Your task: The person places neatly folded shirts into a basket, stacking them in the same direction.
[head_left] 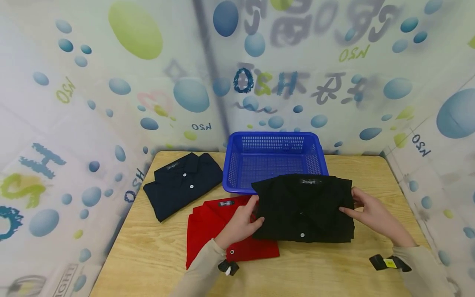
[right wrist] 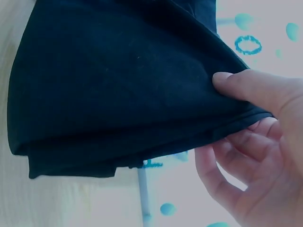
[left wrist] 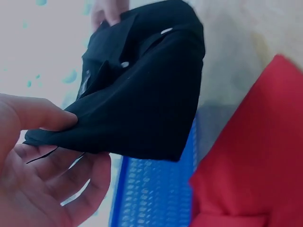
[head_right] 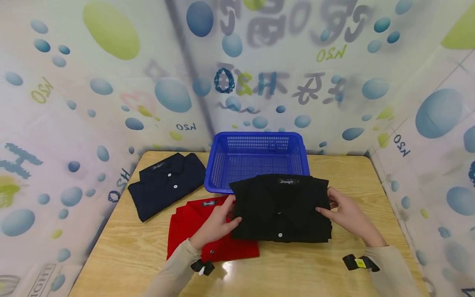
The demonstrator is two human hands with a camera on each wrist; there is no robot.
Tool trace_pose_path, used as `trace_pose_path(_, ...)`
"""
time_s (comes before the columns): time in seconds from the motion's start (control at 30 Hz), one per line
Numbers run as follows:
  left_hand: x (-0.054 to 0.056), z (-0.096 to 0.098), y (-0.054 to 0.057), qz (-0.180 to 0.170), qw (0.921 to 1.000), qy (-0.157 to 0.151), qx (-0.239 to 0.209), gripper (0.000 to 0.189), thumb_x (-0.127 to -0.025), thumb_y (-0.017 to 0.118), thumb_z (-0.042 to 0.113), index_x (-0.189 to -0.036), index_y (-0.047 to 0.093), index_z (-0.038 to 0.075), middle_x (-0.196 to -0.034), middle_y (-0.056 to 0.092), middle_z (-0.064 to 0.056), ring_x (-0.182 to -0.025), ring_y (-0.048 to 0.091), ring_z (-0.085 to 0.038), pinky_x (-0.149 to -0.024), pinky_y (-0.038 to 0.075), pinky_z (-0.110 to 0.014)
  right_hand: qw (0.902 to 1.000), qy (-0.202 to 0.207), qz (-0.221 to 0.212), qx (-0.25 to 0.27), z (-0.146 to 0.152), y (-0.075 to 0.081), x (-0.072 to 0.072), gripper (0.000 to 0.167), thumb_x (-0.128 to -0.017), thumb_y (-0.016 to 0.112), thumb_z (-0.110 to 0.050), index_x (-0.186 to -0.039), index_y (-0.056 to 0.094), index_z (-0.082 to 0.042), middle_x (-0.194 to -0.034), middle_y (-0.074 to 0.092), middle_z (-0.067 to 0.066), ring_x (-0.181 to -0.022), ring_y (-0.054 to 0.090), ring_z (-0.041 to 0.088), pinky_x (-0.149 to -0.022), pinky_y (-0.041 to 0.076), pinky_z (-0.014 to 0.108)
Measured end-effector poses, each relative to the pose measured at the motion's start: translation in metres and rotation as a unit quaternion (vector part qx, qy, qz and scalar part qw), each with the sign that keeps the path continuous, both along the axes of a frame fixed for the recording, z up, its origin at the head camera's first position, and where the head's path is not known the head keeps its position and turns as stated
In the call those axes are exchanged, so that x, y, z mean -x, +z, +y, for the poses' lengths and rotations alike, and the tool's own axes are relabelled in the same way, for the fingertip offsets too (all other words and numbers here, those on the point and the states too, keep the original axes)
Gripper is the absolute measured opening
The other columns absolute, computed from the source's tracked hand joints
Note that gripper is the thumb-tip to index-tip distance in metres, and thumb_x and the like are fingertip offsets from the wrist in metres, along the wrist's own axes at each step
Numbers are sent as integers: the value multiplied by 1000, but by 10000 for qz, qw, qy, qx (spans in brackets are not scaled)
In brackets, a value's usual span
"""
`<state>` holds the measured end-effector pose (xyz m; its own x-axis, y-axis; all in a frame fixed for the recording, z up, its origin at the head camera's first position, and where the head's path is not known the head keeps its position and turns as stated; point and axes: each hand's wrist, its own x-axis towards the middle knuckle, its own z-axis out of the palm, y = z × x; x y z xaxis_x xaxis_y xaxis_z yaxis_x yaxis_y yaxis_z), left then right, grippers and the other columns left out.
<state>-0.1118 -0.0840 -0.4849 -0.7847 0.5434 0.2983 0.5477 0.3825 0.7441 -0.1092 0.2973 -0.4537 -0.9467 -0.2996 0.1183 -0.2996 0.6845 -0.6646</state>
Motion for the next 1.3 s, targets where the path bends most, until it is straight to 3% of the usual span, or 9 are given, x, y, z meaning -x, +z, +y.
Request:
trace_pose_path(0.1,8,-8,6,97,9998,105,-120,42,-84,66,-3,-114,39,5,-70,47,-1,-56,43,-8,-50,39,-20,9998,133,122,21,-7,4,6,30,-83,76,-11,-91,47,-9,-88,59,1,-83,66,24,-67,54,31)
trace_pose_path(0.3,21,-24,25,234,9990,370,-94,44,-85,65,-5,-121,41,2,-72,46,-1,-61,45,-14,-56,41,-26,9983,316,458,150,-22,13,21,27,-83,76,-7,-98,55,-9,-94,65,2,-83,65,14,-71,52,29)
trace_pose_path(0.4,29,-31,34,396,9982,435,-153,45,-85,64,-7,-122,41,2,-74,50,-3,-61,49,-16,-57,46,-27,9964,306,780,138,-30,21,30,27,-81,77,-6,-95,53,-10,-91,65,0,-83,65,18,-69,50,27)
trace_pose_path(0.63,49,-40,55,1227,9886,865,-139,44,-83,66,-8,-121,45,-2,-78,59,-12,-65,60,-25,-61,54,-40,9926,301,1169,162,-46,48,50,27,-82,76,-5,-91,51,-8,-85,62,1,-83,65,28,-67,46,28)
trace_pose_path(0.83,60,-46,70,1262,9856,1126,44,44,-85,65,-7,-124,46,-3,-86,64,-16,-70,61,-27,-65,53,-43,9895,383,1396,19,-56,63,65,31,-82,76,-5,-86,45,-8,-80,59,5,-84,66,33,-62,44,33)
trace_pose_path(0.97,73,-47,71,1054,9860,1294,-58,42,-86,63,-8,-124,47,-3,-96,66,-21,-81,64,-31,-73,54,-44,9867,388,1578,63,-60,67,77,29,-81,76,-1,-91,49,-5,-84,62,8,-82,67,33,-65,48,40)
trace_pose_path(1.1,91,-46,63,889,9864,1348,-312,39,-87,60,-9,-123,48,-3,-103,66,-24,-91,65,-35,-80,53,-47,9870,331,1573,84,-62,65,92,28,-83,74,-2,-96,50,-3,-89,62,13,-83,67,38,-71,51,49)
trace_pose_path(1.2,102,-46,53,798,9873,1335,-322,38,-87,60,-10,-123,49,-4,-102,66,-26,-91,65,-36,-80,53,-48,9897,301,1391,128,-61,55,105,25,-86,72,-5,-101,53,-2,-96,60,14,-87,64,39,-78,50,55)
trace_pose_path(1.3,111,-46,42,615,9886,1372,-115,39,-87,59,-10,-125,49,-3,-99,67,-24,-88,65,-35,-78,53,-46,9923,276,1205,61,-61,41,113,25,-87,72,-8,-98,51,-2,-93,57,14,-87,61,38,-78,50,54)
